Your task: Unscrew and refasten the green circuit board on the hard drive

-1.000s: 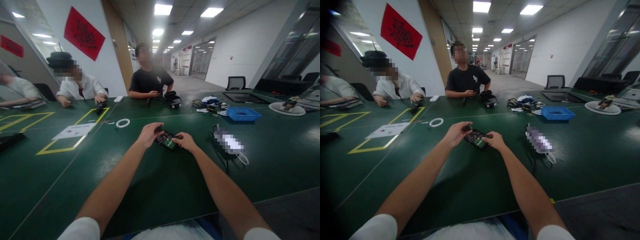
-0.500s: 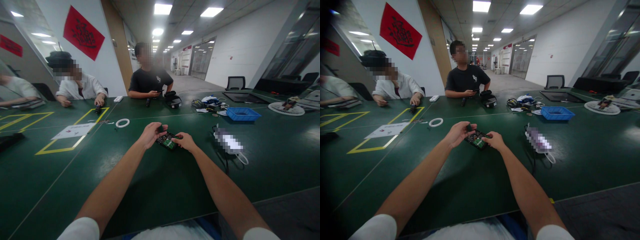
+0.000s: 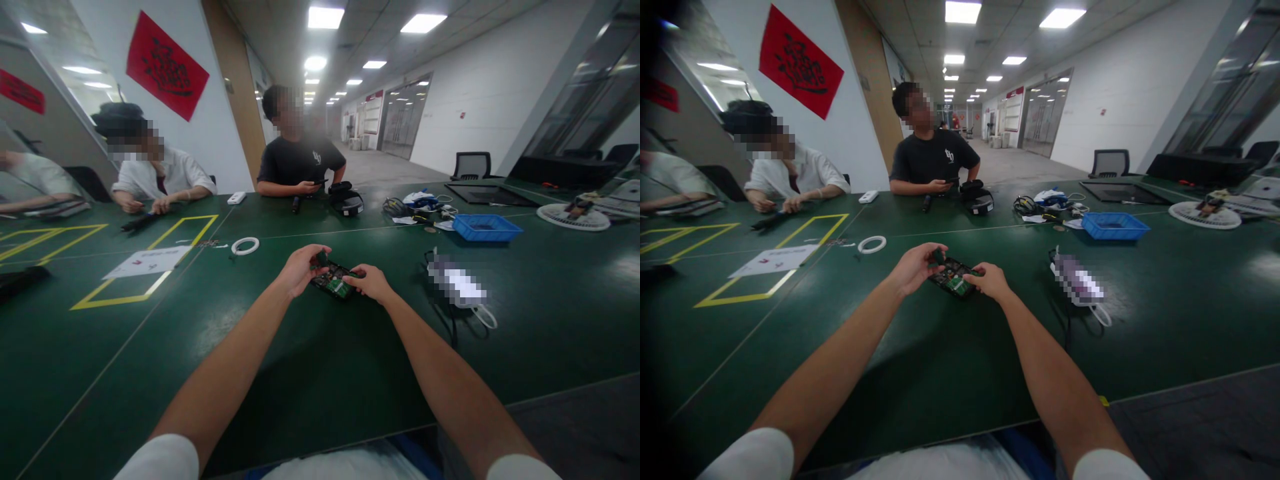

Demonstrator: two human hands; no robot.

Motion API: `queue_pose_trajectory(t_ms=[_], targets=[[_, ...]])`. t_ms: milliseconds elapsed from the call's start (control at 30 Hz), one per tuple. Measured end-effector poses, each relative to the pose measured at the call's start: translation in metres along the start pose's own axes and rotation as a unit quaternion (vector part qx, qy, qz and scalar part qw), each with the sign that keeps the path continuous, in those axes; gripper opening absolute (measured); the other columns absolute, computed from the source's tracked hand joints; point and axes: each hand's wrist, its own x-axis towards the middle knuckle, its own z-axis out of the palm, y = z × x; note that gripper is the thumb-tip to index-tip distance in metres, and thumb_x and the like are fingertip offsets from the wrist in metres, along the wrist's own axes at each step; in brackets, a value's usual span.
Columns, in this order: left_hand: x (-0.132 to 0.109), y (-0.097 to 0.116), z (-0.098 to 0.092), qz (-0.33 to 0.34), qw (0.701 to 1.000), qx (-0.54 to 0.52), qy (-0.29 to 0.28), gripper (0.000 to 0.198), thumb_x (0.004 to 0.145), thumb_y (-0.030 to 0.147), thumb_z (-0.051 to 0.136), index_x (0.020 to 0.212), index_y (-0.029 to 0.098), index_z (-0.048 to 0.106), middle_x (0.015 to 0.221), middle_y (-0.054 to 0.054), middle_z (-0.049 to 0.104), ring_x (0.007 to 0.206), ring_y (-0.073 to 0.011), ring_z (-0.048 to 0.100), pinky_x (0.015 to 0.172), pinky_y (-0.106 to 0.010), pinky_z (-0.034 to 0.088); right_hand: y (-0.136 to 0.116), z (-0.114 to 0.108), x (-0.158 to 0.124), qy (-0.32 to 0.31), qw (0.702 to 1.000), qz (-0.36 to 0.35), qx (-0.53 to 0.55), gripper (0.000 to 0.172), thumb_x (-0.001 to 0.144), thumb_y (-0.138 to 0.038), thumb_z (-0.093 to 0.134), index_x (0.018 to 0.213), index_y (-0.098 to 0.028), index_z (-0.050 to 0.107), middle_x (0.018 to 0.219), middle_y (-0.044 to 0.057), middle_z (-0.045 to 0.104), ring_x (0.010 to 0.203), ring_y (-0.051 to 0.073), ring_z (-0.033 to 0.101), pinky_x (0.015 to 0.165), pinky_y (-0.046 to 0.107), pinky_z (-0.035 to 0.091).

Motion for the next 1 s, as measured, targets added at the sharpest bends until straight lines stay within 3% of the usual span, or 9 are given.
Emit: queue_pose_trajectory(t_ms=[133,400,600,767,1000], targets=[[-0.0016,-0.0001,0.0007,0.002,1.000,0.003,-0.025,0.022,0.086,0.030,0.066,0.096,0.011,0.071,0.089,-0.011,0.068,0.083,-0.0186,0.065,0.065,-0.028,0.059,0.0016,0.0001,0.0005,-0.002,1.000,-0.009,0.000,0.043,0.079,-0.044,0.083,0.110,-0.016,0.070,0.107,0.010,0.071,0.051,0.005,0.060,0.041,0.017,0.046],[-0.0018,-0.0013,0.0048,0.001,0.999,-0.034,-0.005,0.013,0.089,0.023,0.065,0.094,0.012,0.063,0.094,-0.017,0.073,0.092,-0.0236,0.071,0.076,-0.036,0.061,0.0025,0.0006,0.0006,0.000,1.000,-0.007,0.000,0.042,0.079,-0.043,0.082,0.109,-0.016,0.071,0.110,0.010,0.070,0.050,0.005,0.060,0.041,0.018,0.046],[0.0003,-0.0021,0.0032,0.020,1.000,-0.015,-0.017,0.015,0.085,0.026,0.070,0.087,0.012,0.067,0.097,-0.014,0.070,0.092,-0.0211,0.067,0.070,-0.030,0.060,0.0030,0.0009,0.0009,0.000,1.000,-0.009,-0.005,0.042,0.079,-0.044,0.082,0.108,-0.016,0.070,0.104,0.009,0.071,0.051,0.006,0.060,0.042,0.017,0.046],[0.0039,-0.0025,-0.0033,0.046,0.999,0.025,0.006,0.020,0.082,0.032,0.070,0.088,0.013,0.074,0.097,-0.009,0.067,0.085,-0.0162,0.061,0.061,-0.023,0.055,0.0021,0.0004,0.0005,0.002,1.000,-0.009,-0.006,0.041,0.080,-0.043,0.082,0.108,-0.016,0.070,0.105,0.010,0.071,0.050,0.005,0.059,0.042,0.017,0.046],[-0.0003,-0.0013,-0.0021,0.024,0.999,0.017,-0.024,0.026,0.085,0.032,0.067,0.102,0.013,0.071,0.093,-0.012,0.070,0.089,-0.0209,0.067,0.069,-0.029,0.058,0.0020,-0.0002,0.0002,-0.004,1.000,-0.011,-0.006,0.044,0.080,-0.045,0.081,0.109,-0.015,0.069,0.103,0.009,0.072,0.051,0.005,0.059,0.042,0.016,0.046]])
